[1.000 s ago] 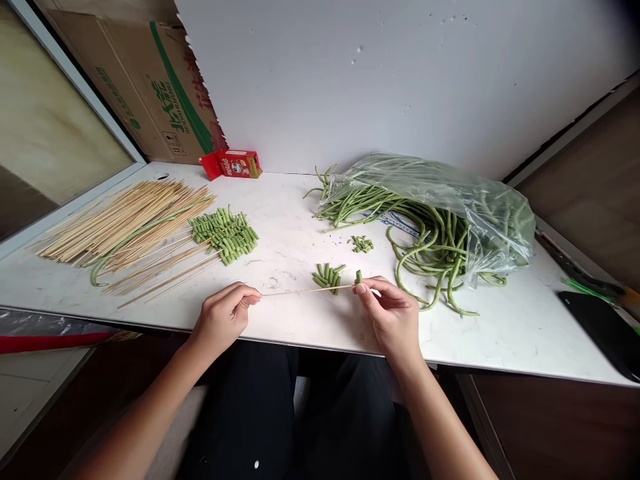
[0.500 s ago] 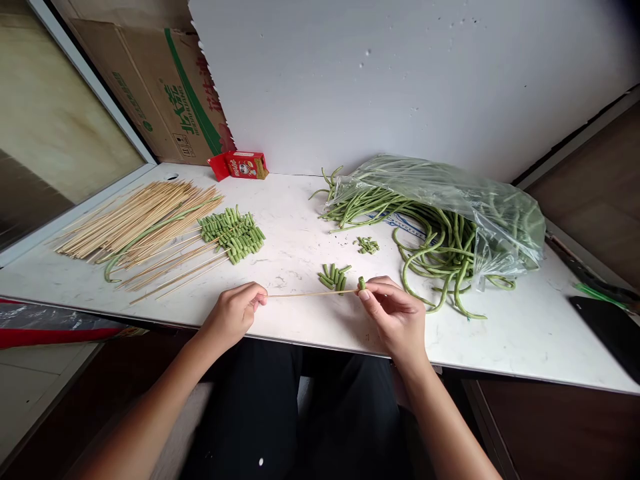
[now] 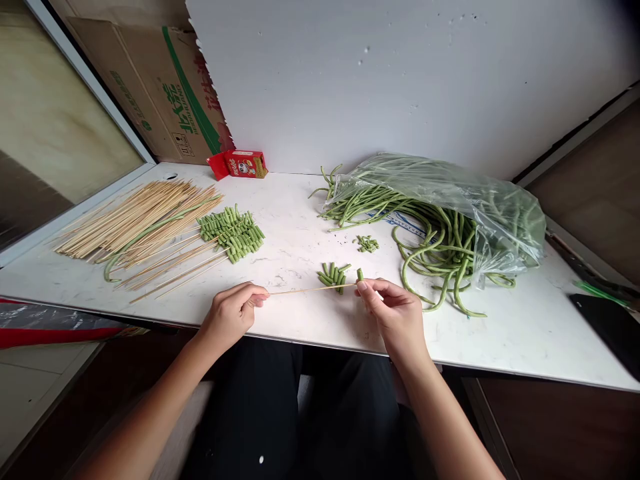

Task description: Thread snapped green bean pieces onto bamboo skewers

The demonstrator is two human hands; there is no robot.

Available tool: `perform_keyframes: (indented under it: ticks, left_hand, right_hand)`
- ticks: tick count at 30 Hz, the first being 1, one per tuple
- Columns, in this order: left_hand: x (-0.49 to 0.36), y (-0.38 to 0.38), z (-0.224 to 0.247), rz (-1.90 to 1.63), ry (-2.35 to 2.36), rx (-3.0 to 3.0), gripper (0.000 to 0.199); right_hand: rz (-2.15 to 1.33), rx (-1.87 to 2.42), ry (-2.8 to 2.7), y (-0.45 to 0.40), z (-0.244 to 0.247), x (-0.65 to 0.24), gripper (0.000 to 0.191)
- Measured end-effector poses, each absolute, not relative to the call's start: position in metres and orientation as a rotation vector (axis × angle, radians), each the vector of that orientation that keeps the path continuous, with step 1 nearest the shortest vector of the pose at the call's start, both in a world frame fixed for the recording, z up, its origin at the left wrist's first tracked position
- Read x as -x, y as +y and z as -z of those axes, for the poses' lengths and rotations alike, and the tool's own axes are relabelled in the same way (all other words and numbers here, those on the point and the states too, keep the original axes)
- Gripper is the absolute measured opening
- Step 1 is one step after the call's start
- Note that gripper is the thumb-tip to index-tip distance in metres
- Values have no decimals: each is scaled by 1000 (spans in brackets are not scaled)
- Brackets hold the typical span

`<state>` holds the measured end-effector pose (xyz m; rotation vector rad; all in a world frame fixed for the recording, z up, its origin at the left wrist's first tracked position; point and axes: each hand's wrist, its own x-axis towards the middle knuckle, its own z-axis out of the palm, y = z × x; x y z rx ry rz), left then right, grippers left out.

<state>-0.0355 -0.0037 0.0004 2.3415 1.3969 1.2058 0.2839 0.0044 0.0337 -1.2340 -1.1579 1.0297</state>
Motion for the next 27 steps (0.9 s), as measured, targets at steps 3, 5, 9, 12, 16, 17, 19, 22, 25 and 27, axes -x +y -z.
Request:
perform_keyframes:
  ticks: [3,5,9,12,16,17,19,22,25,27]
  left_hand:
    - [33,-3,-3,-1242,1379,-2369,36]
    - [32,-3,-5,-1256,1368,-2377,32]
    - [31,-4,-5,-1267,1388,-2366,29]
    - [33,-4,-1,-1246,1408,-2335,36]
    - [38,-2,4,-1167,1395,-2309,43]
    - [39,-2,4,-1153,1387,-2304,44]
    - [40,0,4,-1129,1374,-2296,44]
    - [39,0,1,-1103,1356,-2298,43]
    - [37,0,-2,-1083,1353,-2304,40]
    - [36,0,-3,-1075,1359,-2303,38]
  right_hand:
    - [-1075,1277,-1103,6,-33,-283,30]
    - [-1076,1311,-1072,6,-33,-281,33]
    - [-1029,1301,-1084,3,-36,-277,31]
    - [-989,1204,-1150,1,-36,-274,24]
    - [-896,1081,-1269,1,-34,-275,14]
    - [-868,1061,-1294,0,-34,-275,12]
    - [-820,1036,-1343,-1,-34,-276,8]
    - [-764,1010,-1394,-3,-35,-275,5]
    - [-746,1013,-1407,-5,-34,-272,6]
    - [-754,1027,-1397,-6,-33,-271,8]
